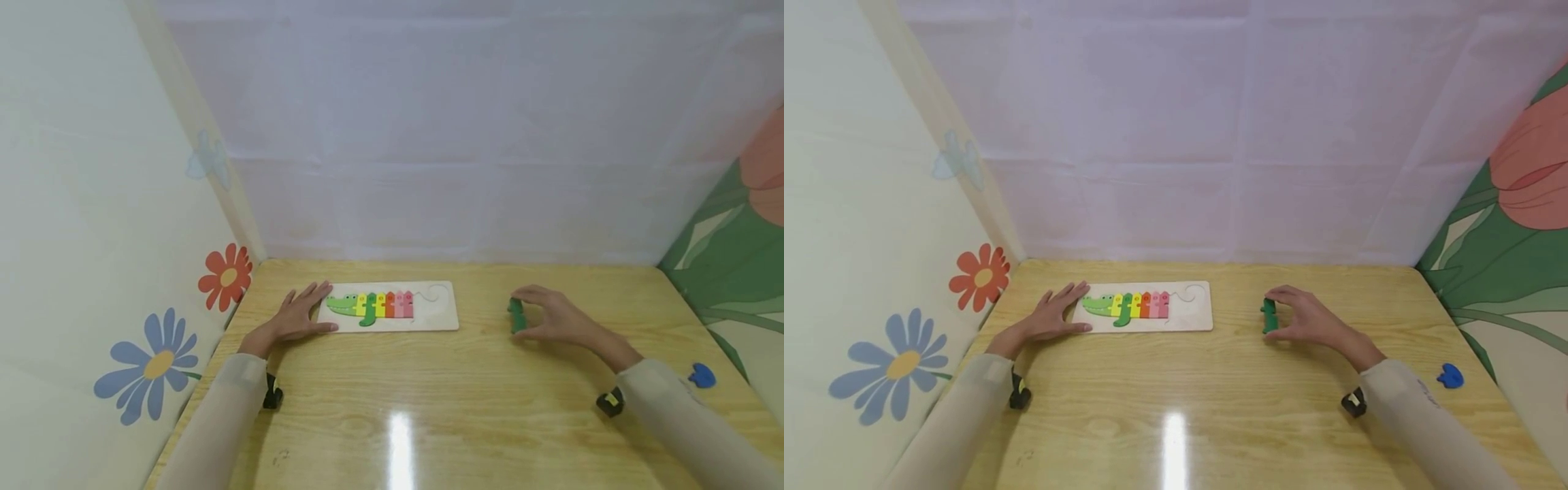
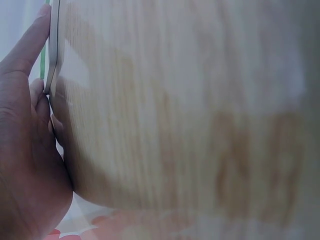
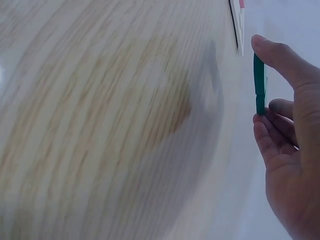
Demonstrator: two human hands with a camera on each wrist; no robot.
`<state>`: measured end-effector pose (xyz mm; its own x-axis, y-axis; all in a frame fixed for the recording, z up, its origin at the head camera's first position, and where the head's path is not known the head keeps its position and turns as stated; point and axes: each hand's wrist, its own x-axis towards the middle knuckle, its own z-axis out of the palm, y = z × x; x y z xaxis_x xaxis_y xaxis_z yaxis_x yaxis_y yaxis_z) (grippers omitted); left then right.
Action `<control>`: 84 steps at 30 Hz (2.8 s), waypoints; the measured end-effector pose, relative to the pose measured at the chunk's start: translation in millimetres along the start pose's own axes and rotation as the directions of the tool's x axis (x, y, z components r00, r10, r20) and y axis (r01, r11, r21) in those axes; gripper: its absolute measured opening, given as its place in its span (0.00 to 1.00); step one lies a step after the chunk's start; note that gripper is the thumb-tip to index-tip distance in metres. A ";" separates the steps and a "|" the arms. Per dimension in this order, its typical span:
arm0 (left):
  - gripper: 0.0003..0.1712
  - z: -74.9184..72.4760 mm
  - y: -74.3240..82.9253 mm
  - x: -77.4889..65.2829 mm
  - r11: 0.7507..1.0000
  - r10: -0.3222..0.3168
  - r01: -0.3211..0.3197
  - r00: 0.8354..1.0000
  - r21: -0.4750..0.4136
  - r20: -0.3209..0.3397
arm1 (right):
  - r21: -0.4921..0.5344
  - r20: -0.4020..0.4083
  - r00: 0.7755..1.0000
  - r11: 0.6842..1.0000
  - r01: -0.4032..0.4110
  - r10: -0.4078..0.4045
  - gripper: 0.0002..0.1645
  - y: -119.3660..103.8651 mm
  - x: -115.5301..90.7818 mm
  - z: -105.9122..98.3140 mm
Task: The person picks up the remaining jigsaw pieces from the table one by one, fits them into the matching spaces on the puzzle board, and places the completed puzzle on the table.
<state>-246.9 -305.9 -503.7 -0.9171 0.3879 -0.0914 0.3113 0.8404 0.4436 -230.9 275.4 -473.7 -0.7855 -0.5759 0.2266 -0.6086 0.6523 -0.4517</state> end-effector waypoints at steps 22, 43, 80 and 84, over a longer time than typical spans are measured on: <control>0.62 -4.0 3.5 -2.0 1.000 -0.009 0.010 1.000 -0.015 0.007 | 0.021 0.030 0.999 0.999 0.029 -0.030 0.49 -16.0 29.0 8.4; 0.62 -2.3 2.3 -1.7 1.000 -0.013 0.013 1.000 -0.021 0.005 | 0.060 0.048 0.998 0.997 0.045 -0.048 0.51 -31.5 50.9 19.3; 0.61 -2.4 0.0 -0.9 1.000 0.002 -0.002 1.000 -0.021 0.007 | 0.109 0.053 0.992 0.988 0.106 -0.113 0.52 -53.4 84.4 43.7; 0.61 -3.0 0.2 -1.3 1.000 0.002 -0.002 1.000 -0.021 0.011 | 0.112 0.053 0.992 0.987 0.112 -0.119 0.52 -53.5 86.7 47.2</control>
<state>-246.4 -307.3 -500.8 -0.9138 0.3937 -0.1002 0.3077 0.8318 0.4620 -261.1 167.4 -470.5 -0.7007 -0.6743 0.2330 -0.6765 0.5243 -0.5173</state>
